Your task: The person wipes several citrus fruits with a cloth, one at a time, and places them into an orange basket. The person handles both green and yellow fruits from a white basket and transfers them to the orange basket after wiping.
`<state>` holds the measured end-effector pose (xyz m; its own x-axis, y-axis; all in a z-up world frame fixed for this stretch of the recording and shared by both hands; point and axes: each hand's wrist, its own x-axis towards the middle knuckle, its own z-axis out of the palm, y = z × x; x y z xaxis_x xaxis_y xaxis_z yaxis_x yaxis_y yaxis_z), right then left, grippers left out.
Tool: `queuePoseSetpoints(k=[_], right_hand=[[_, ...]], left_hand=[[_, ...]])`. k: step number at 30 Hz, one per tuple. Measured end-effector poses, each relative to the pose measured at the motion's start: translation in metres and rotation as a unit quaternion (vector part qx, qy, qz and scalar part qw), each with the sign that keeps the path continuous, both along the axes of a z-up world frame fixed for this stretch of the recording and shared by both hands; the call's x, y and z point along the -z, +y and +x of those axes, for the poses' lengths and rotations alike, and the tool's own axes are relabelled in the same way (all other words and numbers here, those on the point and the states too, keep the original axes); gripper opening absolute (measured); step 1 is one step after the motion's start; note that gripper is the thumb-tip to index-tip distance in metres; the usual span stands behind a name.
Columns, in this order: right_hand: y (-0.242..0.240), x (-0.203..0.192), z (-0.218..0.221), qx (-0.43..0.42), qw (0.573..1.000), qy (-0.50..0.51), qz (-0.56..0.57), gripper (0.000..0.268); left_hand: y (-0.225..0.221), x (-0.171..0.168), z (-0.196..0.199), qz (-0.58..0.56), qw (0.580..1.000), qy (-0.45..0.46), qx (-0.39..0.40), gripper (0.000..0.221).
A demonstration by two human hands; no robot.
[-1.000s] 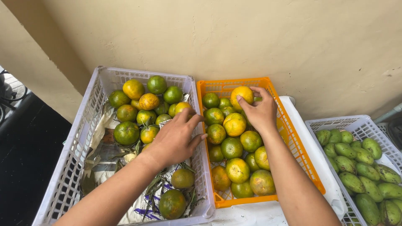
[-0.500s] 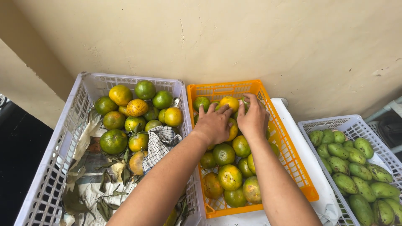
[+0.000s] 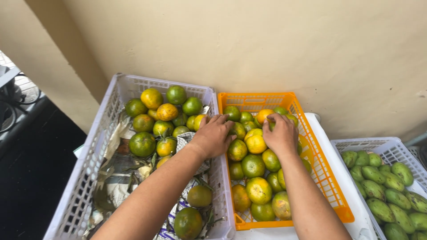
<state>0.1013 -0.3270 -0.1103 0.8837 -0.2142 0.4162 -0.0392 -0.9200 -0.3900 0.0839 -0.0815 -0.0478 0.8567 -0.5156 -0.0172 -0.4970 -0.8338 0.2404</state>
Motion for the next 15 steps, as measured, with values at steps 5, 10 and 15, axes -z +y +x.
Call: queuePoseSetpoints(k=[5, 10, 15], right_hand=[[-0.001, 0.008, 0.000, -0.013, 1.000, 0.022, -0.012, 0.028], [0.010, -0.004, -0.009, -0.047, 0.997, -0.058, -0.023, 0.024], [0.063, -0.036, -0.031, -0.206, 0.963, -0.170, -0.023, 0.015]], left_hand=[[0.043, -0.030, -0.027, 0.009, 1.000, -0.008, 0.015, 0.049], [0.104, -0.041, -0.035, 0.072, 0.996, 0.004, -0.055, 0.054], [0.168, -0.025, -0.032, 0.139, 0.979, 0.001, -0.147, 0.049]])
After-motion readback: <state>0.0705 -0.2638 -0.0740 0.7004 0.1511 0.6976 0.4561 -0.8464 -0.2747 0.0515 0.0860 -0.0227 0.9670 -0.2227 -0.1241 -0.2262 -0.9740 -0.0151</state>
